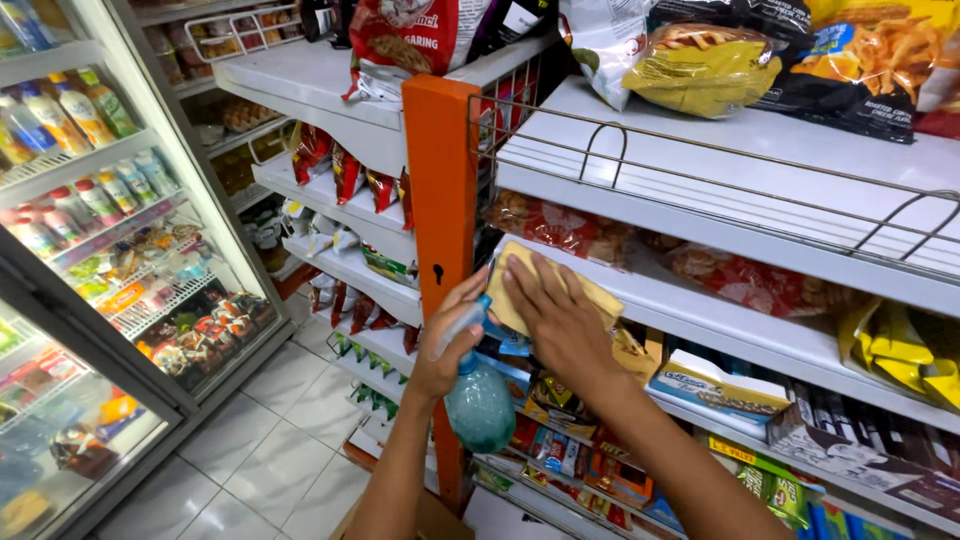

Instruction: The person sprays a cleaning solution and wipes down store shelves filled with snack bags and boxes with a cloth.

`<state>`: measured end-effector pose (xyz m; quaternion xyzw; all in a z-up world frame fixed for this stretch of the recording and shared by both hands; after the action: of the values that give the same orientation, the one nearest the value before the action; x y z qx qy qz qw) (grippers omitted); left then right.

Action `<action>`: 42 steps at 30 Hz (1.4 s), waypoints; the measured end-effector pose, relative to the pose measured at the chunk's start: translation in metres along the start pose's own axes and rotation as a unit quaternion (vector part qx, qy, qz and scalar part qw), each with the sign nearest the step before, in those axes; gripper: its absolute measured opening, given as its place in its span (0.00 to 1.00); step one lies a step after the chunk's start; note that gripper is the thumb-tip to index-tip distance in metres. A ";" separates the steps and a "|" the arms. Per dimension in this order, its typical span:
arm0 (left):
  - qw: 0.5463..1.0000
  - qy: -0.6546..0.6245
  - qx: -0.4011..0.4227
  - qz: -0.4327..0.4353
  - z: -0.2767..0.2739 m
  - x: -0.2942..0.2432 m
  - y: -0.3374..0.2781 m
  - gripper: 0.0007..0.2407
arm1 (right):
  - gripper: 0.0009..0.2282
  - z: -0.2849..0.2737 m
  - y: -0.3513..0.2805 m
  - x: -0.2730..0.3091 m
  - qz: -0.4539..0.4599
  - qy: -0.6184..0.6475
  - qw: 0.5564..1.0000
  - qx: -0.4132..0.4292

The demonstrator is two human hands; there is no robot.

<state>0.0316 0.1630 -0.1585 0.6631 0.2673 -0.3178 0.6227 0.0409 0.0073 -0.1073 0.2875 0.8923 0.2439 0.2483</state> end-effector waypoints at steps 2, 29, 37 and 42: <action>1.000 -0.010 0.009 -0.015 -0.004 0.000 0.002 0.16 | 0.31 0.001 0.021 0.003 -0.004 0.080 0.996 -0.028; 0.993 -0.077 0.084 -0.008 -0.015 0.005 0.005 0.17 | 0.31 -0.012 0.021 -0.008 0.096 0.012 0.995 -0.007; 0.994 -0.055 0.094 -0.003 -0.014 -0.006 0.007 0.17 | 0.36 -0.050 -0.042 -0.046 0.181 -0.021 0.983 0.023; 0.993 -0.066 0.096 -0.003 -0.014 0.003 0.004 0.16 | 0.37 -0.026 -0.035 -0.021 0.196 -0.105 0.974 -0.030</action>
<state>0.0380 0.1768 -0.1574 0.6969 0.1957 -0.3871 0.5712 0.0266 -0.0384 -0.1011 0.4733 0.7796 0.2834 0.2964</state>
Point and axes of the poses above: each hand's wrist, its own y-axis towards the middle knuckle, its own z-axis out of the palm, x = y × z, the point moved 6 cm from there along y, towards the middle knuckle, and after that the axes turned 2 degrees about -z, right-handed, at the moved point
